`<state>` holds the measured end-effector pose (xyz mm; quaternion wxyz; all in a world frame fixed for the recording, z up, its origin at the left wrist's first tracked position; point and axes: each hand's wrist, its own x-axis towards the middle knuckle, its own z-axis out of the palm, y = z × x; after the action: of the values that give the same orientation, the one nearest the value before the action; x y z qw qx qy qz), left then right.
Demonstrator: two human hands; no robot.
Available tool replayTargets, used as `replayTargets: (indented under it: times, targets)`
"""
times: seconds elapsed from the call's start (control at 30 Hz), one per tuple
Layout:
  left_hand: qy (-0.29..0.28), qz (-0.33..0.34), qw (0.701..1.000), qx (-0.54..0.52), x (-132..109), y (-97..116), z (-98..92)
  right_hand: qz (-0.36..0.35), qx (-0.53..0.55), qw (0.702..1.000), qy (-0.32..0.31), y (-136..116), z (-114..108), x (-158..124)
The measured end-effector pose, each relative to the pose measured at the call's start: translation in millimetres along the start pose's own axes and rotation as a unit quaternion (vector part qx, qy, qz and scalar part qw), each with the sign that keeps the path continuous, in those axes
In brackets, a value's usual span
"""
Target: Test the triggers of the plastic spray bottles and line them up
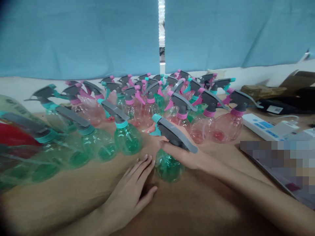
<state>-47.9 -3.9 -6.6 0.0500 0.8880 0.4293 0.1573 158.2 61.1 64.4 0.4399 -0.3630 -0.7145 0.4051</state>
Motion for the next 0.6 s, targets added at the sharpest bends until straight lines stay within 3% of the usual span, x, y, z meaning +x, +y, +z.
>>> replayTargets:
  times: [0.13,0.33,0.6]
  targets:
    - [0.003,-0.002,1.000,-0.004,-0.6,-0.3,0.0,0.049,0.046,0.998,0.019,2.3,1.5,-0.2]
    - [-0.001,-0.004,1.000,0.002,0.3,0.3,-0.5,0.037,0.078,0.996,-0.025,5.7,1.4,1.1]
    - [-0.009,-0.002,1.000,0.023,0.1,-0.9,-0.5,0.013,0.052,0.998,-0.032,3.6,0.1,2.2]
